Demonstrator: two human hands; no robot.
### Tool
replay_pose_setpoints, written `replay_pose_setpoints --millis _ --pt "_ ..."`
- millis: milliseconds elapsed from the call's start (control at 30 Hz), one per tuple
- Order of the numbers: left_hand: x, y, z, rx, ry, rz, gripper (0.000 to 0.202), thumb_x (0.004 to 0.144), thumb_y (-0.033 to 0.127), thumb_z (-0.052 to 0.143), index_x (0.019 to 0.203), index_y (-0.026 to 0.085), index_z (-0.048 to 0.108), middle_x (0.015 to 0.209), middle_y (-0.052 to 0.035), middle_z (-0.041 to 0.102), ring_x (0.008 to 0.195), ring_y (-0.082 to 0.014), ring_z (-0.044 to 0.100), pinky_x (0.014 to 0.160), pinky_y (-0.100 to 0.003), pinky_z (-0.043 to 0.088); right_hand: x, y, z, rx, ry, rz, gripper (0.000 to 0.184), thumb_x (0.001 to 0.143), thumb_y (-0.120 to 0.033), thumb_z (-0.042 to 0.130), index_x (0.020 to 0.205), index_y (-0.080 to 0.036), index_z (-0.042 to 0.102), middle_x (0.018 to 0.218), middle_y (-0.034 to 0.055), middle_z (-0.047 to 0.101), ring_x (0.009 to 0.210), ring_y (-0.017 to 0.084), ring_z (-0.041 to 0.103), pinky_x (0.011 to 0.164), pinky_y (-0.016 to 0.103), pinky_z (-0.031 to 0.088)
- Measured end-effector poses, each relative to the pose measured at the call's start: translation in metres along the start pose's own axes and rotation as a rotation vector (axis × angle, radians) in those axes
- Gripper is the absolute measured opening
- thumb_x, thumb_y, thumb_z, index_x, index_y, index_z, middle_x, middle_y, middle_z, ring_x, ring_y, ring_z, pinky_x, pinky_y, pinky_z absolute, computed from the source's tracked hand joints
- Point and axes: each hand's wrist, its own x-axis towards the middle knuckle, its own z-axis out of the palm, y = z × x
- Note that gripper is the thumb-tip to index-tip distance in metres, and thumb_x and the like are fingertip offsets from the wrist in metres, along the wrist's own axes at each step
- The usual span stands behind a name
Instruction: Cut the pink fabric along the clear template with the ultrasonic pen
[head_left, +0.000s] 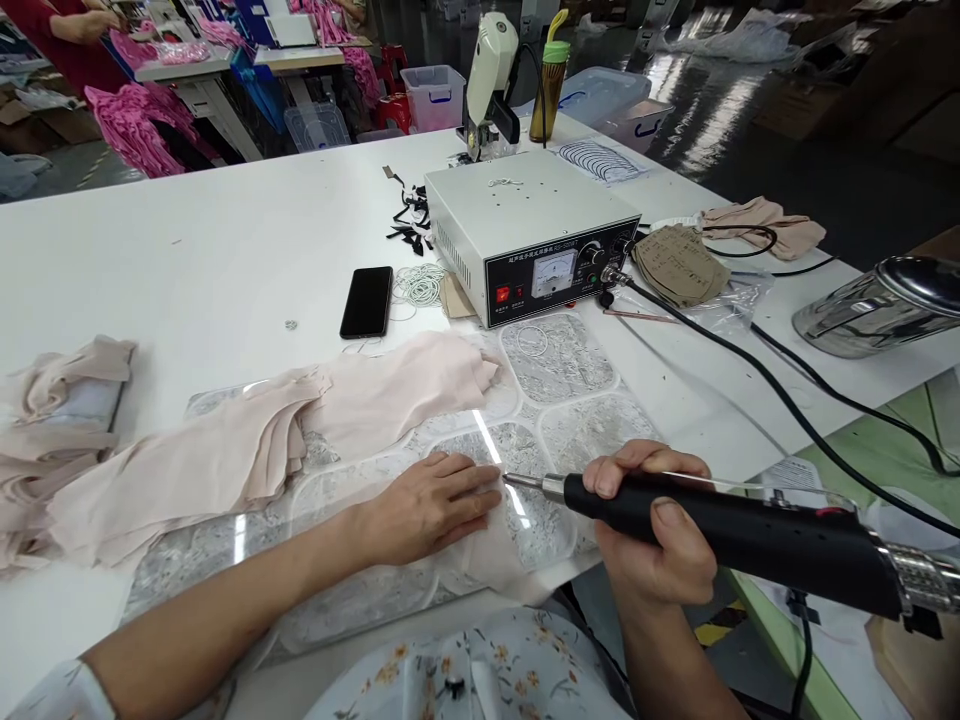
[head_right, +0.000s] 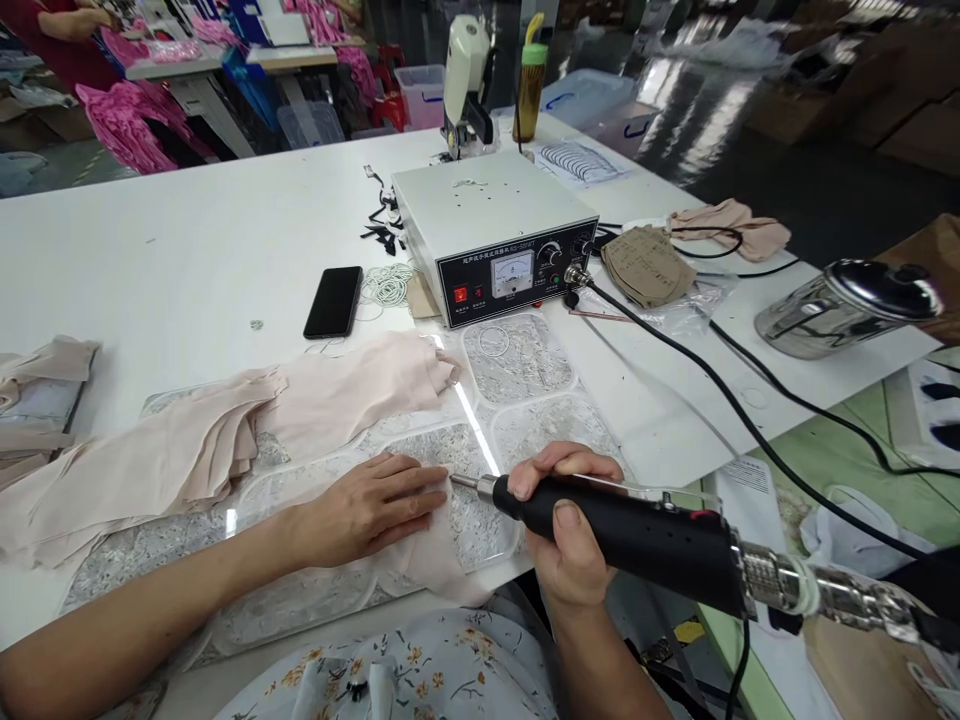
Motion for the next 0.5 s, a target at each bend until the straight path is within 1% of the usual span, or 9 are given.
replay_pose_setpoints --millis 300,400,500 --pt "-0.0002 0.0006 -0.0011 -0.025 0.003 -0.017 0.027 0.101 0.025 0.046 0.118 0.011 0.061 0.118 -0.0137 0.065 0.099 -0.022 0.061 0.082 -0.033 0.052 0.0015 0.0037 0.0004 0.014 0.032 -0.028 0.013 0.073 -0.025 0.06 0.085 -0.02 0.06 0.082 0.0009 0.057 0.054 0.011 0.055 0.053 0.032 0.049" --pt "0.0003 0.0008 -0.001 -0.038 -0.001 -0.027 0.03 0.101 0.025 0.046 0.122 0.01 0.059 0.119 -0.0141 0.065 0.101 -0.0226 0.06 0.084 -0.034 0.052 0.0022 0.0062 0.0019 0.008 0.035 -0.036 0.014 0.073 -0.025 0.059 0.086 -0.02 0.06 0.083 0.0006 0.056 0.054 0.01 0.055 0.054 0.032 0.049" --pt "0.0 0.0006 -0.0006 -0.057 -0.011 -0.03 0.029 0.1 0.024 0.048 0.122 0.009 0.059 0.121 -0.014 0.064 0.102 -0.0228 0.06 0.085 -0.034 0.052 0.0025 0.0091 0.0022 -0.001 0.032 -0.039 0.014 0.073 -0.024 0.058 0.087 -0.02 0.059 0.083 0.0003 0.056 0.055 0.01 0.056 0.055 0.033 0.049"
